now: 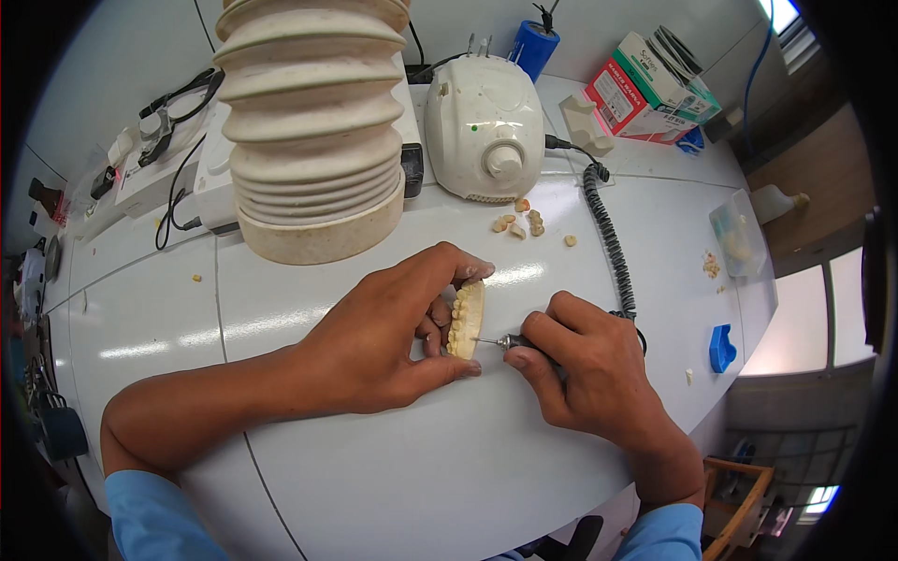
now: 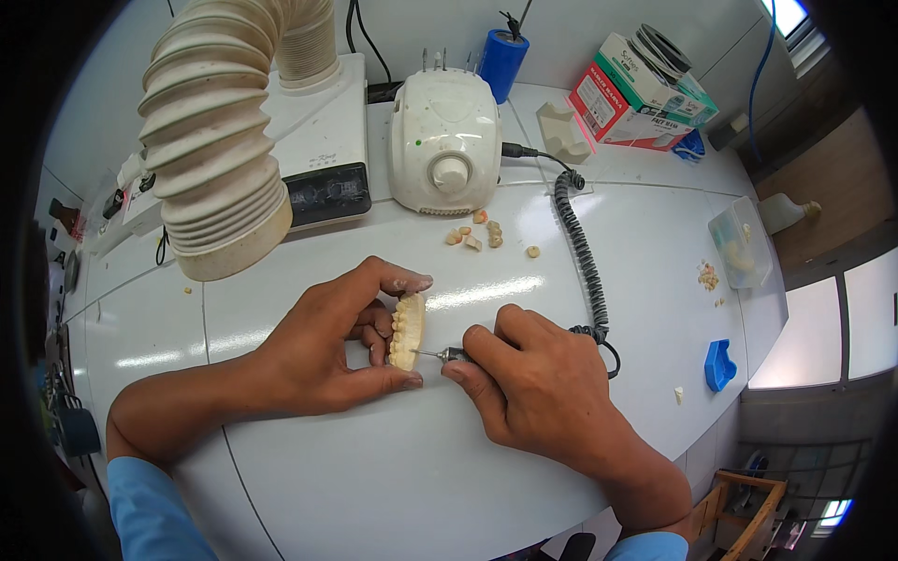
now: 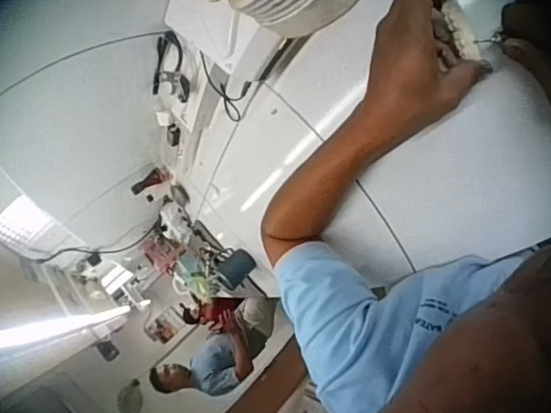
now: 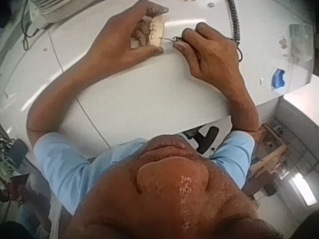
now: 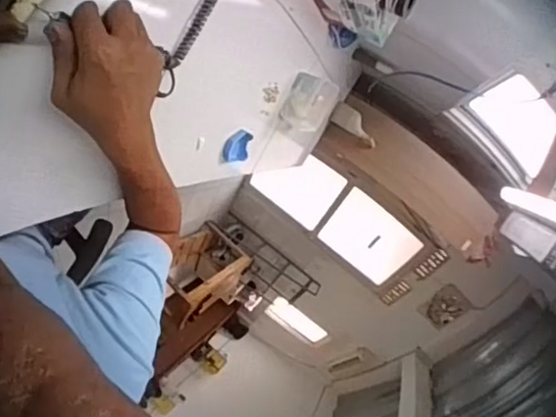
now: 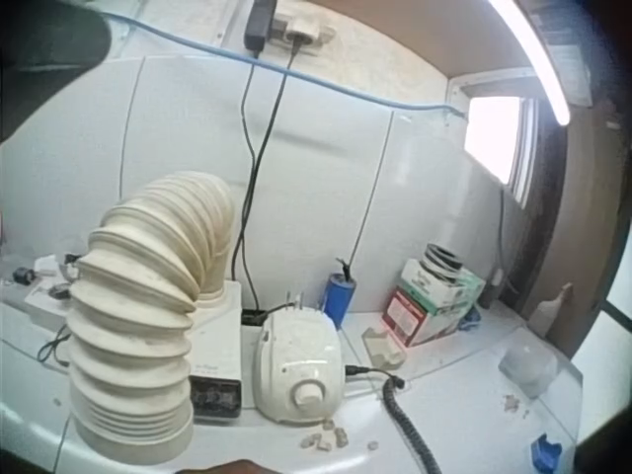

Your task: Refining a dental plaster model using a dental handpiece tool at a laboratory bench.

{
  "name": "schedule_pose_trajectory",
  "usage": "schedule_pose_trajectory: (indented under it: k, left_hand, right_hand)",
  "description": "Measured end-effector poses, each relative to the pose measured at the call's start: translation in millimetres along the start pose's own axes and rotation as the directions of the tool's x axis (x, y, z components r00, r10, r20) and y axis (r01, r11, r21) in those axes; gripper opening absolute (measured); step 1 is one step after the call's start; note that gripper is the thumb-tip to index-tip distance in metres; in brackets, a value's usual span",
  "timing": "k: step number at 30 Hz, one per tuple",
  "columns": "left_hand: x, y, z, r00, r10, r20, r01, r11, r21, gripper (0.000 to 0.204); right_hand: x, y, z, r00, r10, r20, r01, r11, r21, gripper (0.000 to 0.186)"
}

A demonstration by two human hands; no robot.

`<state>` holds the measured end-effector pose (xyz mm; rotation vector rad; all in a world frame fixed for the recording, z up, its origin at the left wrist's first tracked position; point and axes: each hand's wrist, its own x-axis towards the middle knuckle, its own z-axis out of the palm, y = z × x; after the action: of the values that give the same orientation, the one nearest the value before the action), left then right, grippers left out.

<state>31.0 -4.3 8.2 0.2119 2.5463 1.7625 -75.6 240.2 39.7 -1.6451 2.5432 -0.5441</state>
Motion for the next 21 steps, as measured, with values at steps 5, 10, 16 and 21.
schedule_pose_trajectory:
  k: [5,10,16,21]
  left_hand:
    - [0.2,-2.4,0.7,1.000,-0.022,0.011,0.022,1.000,0.004,0.081]
    - [0.3,-3.2,0.4,1.000,-0.022,0.015,0.022,1.000,-0.004,0.081]
    - [0.0,-2.1,-0.6,0.999,-0.035,0.020,0.035,0.999,0.004,0.081]
    - [0.1,-3.1,0.6,1.000,-0.006,0.004,0.006,1.000,-0.007,0.081]
  right_hand:
    - [-1.1,0.7,-1.1,1.000,-0.015,0.024,0.015,1.000,0.004,0.025]
    - [-1.1,-0.1,-2.0,1.000,-0.005,0.018,0.005,1.000,0.001,0.025]
    - [-0.1,-0.3,-1.6,1.000,0.015,0.013,-0.016,1.000,0.002,0.024]
    - [-0.2,0.7,-1.6,1.000,0.015,0.017,-0.015,1.000,0.007,0.024]
